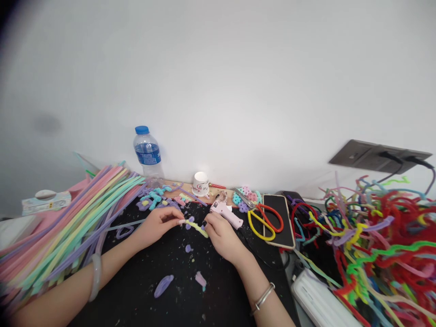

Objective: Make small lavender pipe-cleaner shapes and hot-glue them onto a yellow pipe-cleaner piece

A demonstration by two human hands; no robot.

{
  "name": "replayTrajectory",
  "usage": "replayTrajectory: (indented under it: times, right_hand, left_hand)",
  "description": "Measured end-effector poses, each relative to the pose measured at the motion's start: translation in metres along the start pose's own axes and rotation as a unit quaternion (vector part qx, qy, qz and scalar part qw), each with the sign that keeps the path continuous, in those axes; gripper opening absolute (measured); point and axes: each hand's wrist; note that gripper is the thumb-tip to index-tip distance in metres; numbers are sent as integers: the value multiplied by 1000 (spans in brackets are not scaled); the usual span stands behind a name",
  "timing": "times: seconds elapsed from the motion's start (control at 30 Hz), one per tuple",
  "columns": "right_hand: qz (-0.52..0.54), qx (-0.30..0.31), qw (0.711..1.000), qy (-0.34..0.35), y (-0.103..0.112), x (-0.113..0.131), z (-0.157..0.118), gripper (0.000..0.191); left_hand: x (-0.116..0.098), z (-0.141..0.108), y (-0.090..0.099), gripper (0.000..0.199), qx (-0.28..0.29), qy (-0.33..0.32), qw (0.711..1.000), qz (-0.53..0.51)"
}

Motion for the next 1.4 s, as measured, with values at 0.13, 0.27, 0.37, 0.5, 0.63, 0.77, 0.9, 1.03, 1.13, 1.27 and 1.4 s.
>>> replayTrajectory:
  times: [0.13,0.27,0.37,0.5,0.63,0.77,0.9,1.03,1.13,1.27,1.4]
  right_hand:
    - [-7,-4,1000,0,0,0,0,21]
    - [-8,0,1000,1,1,0,0,21]
    - [-10,2,1000,1,1,1,0,21]
    - [-11,3,1000,0,1,1,0,21]
    - [-12,2,1000,0,1,1,0,21]
    - [-12,3,1000,0,1,1,0,21]
    - [-14,1,1000,-1,1,1,0,21]
    - [-17,5,1000,-3,0,2,0,22]
    - [-17,6,1000,-4,0,2,0,22]
    - [-18,2,1000,-3,0,2,0,22]
    - [-15,0,1000,-1,0,0,0,21]
  left_hand:
    - [0,0,0,7,-1,5,1000,-10]
    - [0,0,0,7,-2,10,1000,-17]
    - [0,1,0,7,-5,9,1000,-17]
    - [0,0,0,7,-4,8,1000,-19]
    - [1,0,0,7,-4,7,1000,-20]
    - [1,0,-1,8,-8,11,1000,-17]
    - [1,0,-1,9,-8,11,1000,-15]
    - [1,0,0,8,-7,9,1000,-15]
    - [2,0,0,8,-6,8,1000,-18]
    - [2,0,0,9,-4,8,1000,-16]
    - [1,0,0,9,-7,9,1000,-11]
Point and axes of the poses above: each hand's wrist, its own z-axis towards the middle knuckle, its own y-axis out of the back of the hand, x = y × z, and after that the axes turned 3 degrees about z, right-handed
